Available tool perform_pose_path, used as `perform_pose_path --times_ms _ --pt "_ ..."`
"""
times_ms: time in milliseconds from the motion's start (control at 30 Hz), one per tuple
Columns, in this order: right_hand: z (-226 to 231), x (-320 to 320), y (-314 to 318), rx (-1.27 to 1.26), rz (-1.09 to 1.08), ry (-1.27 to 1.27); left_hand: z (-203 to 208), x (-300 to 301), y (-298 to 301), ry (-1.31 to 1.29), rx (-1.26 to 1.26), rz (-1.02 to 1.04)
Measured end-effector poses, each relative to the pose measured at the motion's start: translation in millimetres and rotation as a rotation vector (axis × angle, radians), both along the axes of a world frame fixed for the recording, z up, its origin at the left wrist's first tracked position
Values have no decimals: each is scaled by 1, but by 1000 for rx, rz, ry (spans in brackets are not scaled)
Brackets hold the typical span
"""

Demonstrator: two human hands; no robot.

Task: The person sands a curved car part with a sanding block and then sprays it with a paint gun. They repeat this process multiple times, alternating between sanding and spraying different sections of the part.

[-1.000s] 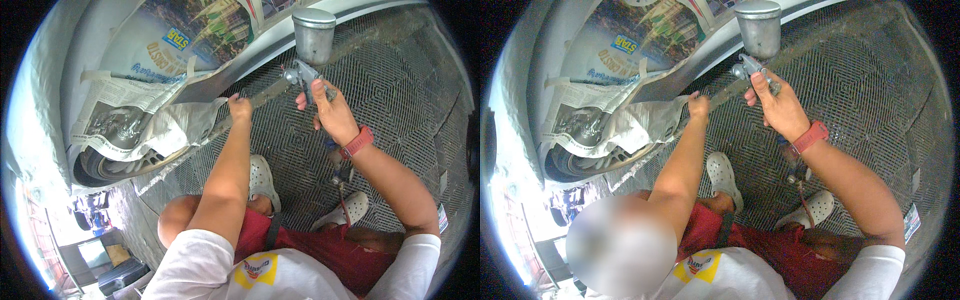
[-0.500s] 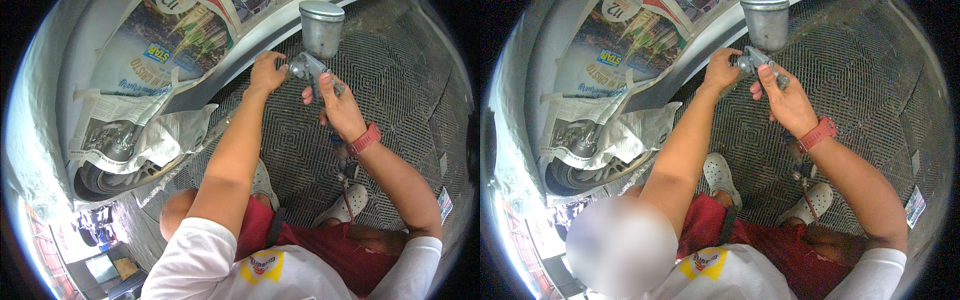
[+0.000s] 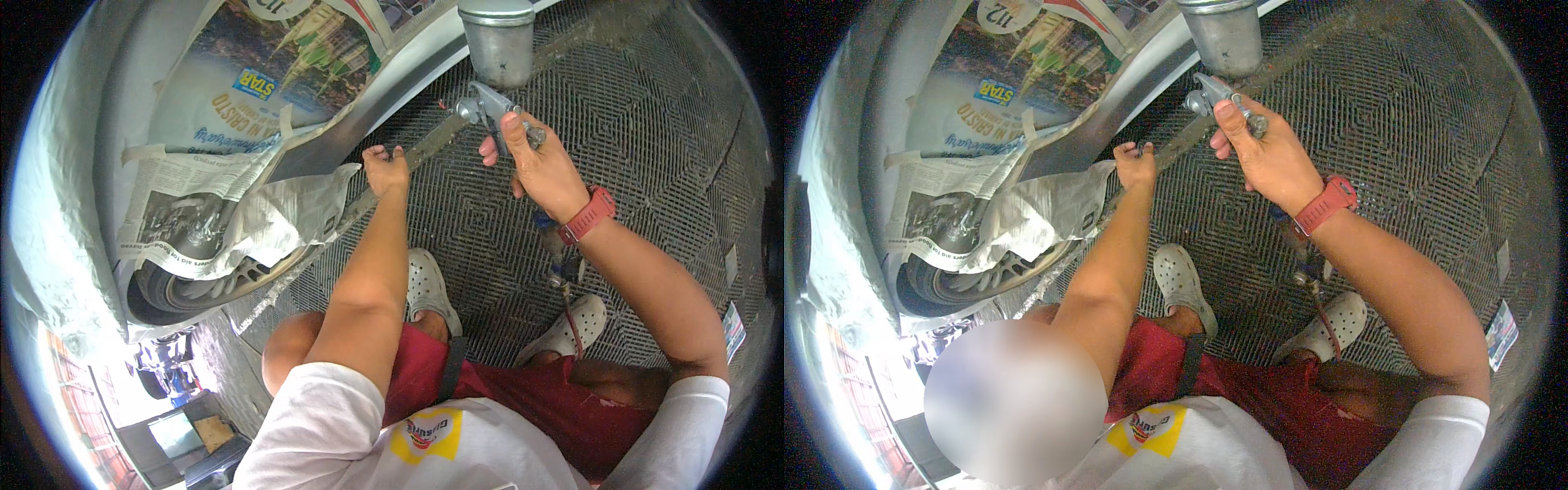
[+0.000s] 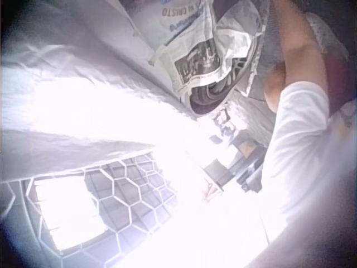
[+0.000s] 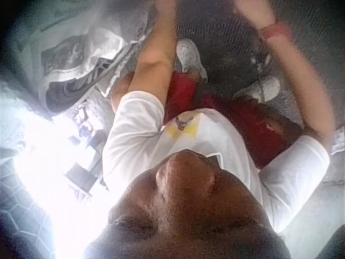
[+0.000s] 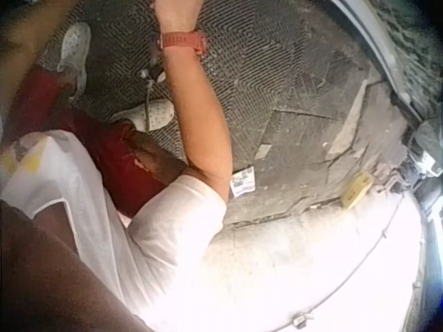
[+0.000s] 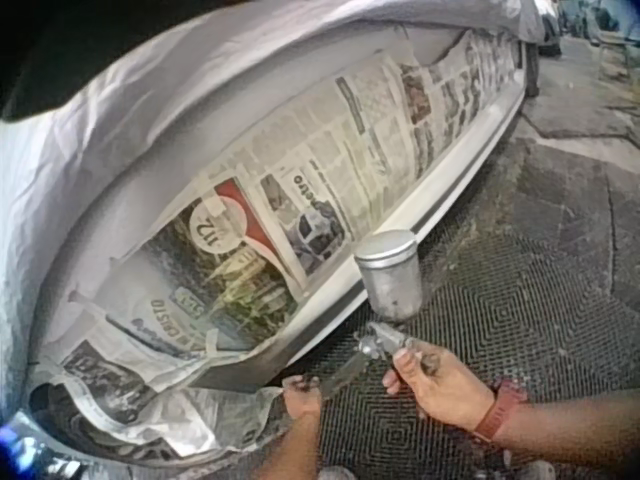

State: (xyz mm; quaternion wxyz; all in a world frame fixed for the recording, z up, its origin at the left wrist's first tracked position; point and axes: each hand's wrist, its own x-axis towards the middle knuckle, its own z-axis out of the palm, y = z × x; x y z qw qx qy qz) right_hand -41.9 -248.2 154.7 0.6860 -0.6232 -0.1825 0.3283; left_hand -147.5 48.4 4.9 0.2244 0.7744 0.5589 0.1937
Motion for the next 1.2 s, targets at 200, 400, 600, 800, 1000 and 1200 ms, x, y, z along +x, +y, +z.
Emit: perform_pose_path --times_ms 200,400,600,800,1000,1200 --pt "2 -2 -8 -38 4 -35 29 32 -44 28 344 -580" --pt "3 1 -14 -20 -50 -33 57 97 -83 544 512 -1225" --pt "2 1 -18 -17 -94 -39 50 129 -79 657 468 -1263" --pt "1 2 -21 -41 -91 -38 55 116 -56 673 307 -1152" --pt "-6 6 -15 -69 -47 -22 35 62 -34 719 411 -923" --pt "0 -1 -12 -83 -48 -68 12 19 -18 639 283 -582"
